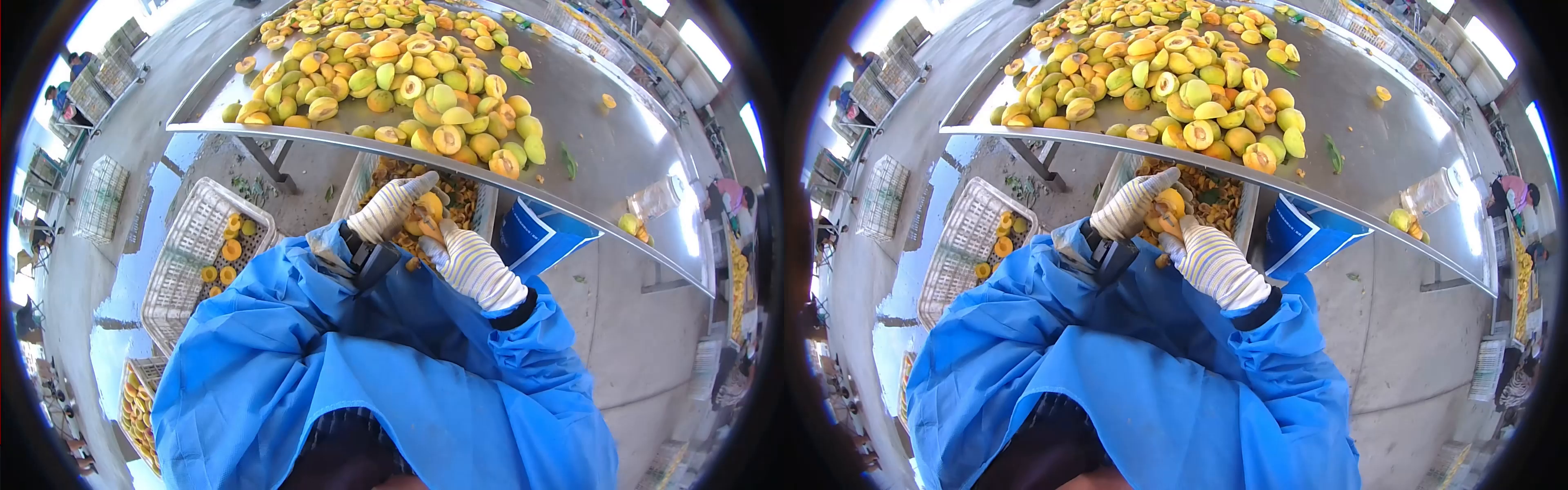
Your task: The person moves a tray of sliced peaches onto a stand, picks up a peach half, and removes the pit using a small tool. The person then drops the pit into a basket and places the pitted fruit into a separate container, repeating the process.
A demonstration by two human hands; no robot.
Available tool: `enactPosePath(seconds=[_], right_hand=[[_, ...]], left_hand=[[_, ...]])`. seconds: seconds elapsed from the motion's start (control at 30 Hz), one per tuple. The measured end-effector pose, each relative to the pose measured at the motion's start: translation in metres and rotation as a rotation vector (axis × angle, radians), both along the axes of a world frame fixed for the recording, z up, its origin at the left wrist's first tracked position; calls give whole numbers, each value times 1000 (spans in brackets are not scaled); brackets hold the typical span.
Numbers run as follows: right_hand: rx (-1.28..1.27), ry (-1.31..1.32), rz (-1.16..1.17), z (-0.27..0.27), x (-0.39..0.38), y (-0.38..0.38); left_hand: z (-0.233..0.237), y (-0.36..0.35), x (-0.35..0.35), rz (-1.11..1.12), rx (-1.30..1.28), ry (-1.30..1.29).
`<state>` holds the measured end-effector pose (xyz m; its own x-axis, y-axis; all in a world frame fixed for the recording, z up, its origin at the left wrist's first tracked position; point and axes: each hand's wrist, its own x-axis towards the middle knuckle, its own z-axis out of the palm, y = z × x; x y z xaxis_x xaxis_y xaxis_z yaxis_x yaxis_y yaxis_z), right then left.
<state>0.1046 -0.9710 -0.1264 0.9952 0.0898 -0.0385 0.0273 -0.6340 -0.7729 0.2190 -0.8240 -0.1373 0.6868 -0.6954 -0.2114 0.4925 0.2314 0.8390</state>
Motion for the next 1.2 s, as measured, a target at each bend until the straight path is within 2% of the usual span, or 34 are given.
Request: enactPosePath(seconds=[0.07,0.1,0.17,0.2,0.3,0.43,0.47,0.57,0.6,0.7,0.8,0.83,0.9,0.93,0.97,1.0,1.03,1.13,1.2], right_hand=[[253,296,-36,26,-4,3],[379,440,-57,35,-4,4],[678,580,-97,42,-7,7],[825,646,-118,44,-8,7],[894,705,-104,41,-6,2],[1167,657,-63,45,-12,10],[1150,627,-94,46,-12,10],[1110,518,-180,46,-7,8],[1018,430,-209,48,-6,4],[644,324,-222,40,3,-14],[389,23,-213,15,13,-23],[349,-132,-203,23,11,-23],[233,-263,-170,49,10,-29],[112,-396,-121,54,13,-40],[-3,-535,-87,58,19,-46],[142,-410,-181,83,17,-37],[279,-266,-274,113,7,-31],[963,-522,-261,166,-9,-18],[1089,-620,-197,184,-22,-15]], left_hand=[[2,1,-2,-13,17,0],[0,-1,-2,54,-7,-54],[-5,-7,-2,185,-53,-162],[2,-7,-5,183,-69,-166],[5,-3,-5,129,-68,-57],[-3,-9,-8,251,-301,183],[-4,-9,-7,351,-363,144],[-3,-6,2,403,-419,181],[1,-4,5,452,-297,192],[8,7,4,501,-224,198],[16,14,1,481,-197,163],[22,17,-3,476,-181,158],[-15,22,15,379,-277,-25],[-7,27,11,489,-220,-143],[-13,35,15,414,-196,-109],[-23,40,19,435,-195,-164],[3,49,6,387,-254,-171],[-16,51,18,420,-319,-152],[-15,52,15,424,-271,-109]])
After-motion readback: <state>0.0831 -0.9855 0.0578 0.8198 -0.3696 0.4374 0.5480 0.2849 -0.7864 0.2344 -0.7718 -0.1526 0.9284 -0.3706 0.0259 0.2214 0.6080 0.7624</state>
